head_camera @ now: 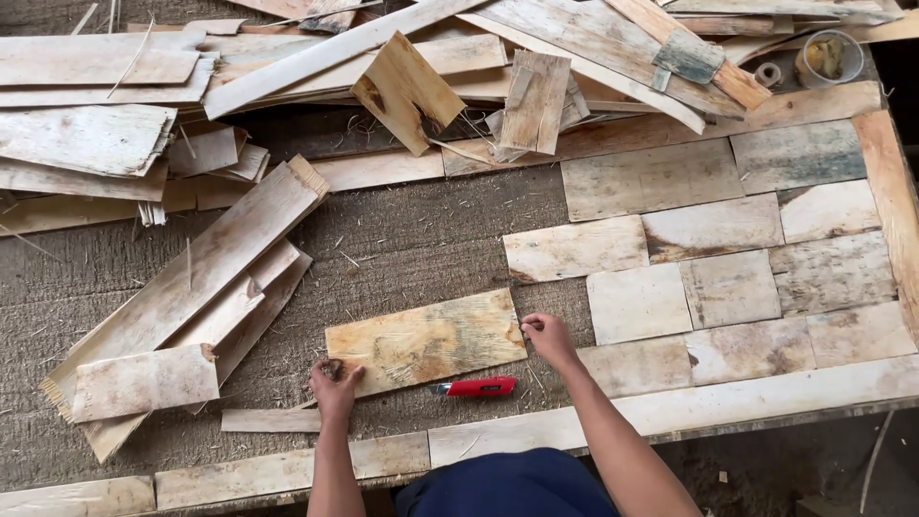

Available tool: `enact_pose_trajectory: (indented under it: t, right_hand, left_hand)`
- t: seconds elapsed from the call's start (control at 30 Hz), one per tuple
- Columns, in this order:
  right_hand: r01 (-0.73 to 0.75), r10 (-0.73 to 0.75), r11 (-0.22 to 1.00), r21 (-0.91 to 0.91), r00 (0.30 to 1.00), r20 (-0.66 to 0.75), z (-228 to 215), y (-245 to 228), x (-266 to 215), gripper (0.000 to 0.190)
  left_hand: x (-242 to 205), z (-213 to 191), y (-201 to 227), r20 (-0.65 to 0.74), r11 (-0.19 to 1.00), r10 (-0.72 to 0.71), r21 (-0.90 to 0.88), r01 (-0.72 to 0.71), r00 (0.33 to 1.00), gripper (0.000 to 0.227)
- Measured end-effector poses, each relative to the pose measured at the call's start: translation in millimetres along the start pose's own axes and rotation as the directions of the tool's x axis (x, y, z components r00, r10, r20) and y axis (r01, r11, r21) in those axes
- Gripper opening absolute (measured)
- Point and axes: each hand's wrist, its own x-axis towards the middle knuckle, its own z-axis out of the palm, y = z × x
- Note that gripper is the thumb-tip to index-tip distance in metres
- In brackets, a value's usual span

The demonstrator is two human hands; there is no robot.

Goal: The person is selecting thin wood pieces from a pile, trimming them with a utility knife, and arranging them in a tiled pattern on a wooden frame.

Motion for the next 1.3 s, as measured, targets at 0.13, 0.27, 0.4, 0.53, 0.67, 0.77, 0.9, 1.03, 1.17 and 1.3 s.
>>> enact_pose_trajectory:
  t: [0.13,0.27,0.4,0.53,0.67,0.77,0.9,1.03,1.17,1.3]
  right_hand:
    - [0.079,-0.081,0.996,-0.046,0.996,-0.033,26.6,33.7,28.0,0.022]
    - [0.053,-0.053,0.998,0.015,0.998,-0.034,19.0,13.1,3.8,0.028]
    - [0.01,-0.009,0.999,0.05,1.0,-0.027,23.1,30.6,24.0,0.038]
    - [-0.097,0.093,0.949,0.3,0.995,0.027,24.9,37.1,41.0,0.042]
    - [-0.141,0.129,0.928,0.346,0.99,0.057,18.9,21.2,30.1,0.041]
    - [-0.172,0.154,0.897,0.407,0.985,0.076,25.0,34.1,42.5,0.042]
    - [-0.204,0.198,0.882,0.424,0.978,0.059,17.5,28.7,38.4,0.045]
    - [-0.117,0.11,0.911,0.395,0.993,0.042,11.8,10.8,14.5,0.045]
    - [-0.068,0.049,0.871,0.487,0.997,0.052,13.1,16.5,21.9,0.034]
    - [-0.092,0.064,0.799,0.595,0.996,0.068,20.1,28.2,33.2,0.031]
  left_hand:
    - [66.8,19.6,-76.0,-0.075,0.971,0.217,0.119,-0.207,0.973,0.08]
    - [66.6,16.2,-75.3,-0.065,0.967,0.243,0.091,-0.237,0.968,0.082]
    - [59.7,15.8,-71.4,-0.061,0.962,0.267,0.07,-0.263,0.962,0.08]
    - [53.9,10.8,-69.1,-0.054,0.962,0.269,0.052,-0.266,0.962,0.08]
    - [54.6,10.6,-69.3,-0.046,0.965,0.257,0.074,-0.253,0.965,0.081]
    - [56.4,10.9,-70.4,-0.049,0.964,0.259,0.079,-0.255,0.965,0.08]
    - [64.4,15.1,-76.7,-0.047,0.963,0.261,0.086,-0.256,0.964,0.08]
    - [68.4,15.2,-80.8,-0.044,0.962,0.262,0.086,-0.258,0.964,0.08]
    - [62.6,13.7,-77.2,-0.052,0.962,0.27,0.066,-0.266,0.962,0.08]
    - [65.5,13.9,-79.1,-0.052,0.965,0.255,0.074,-0.251,0.965,0.079]
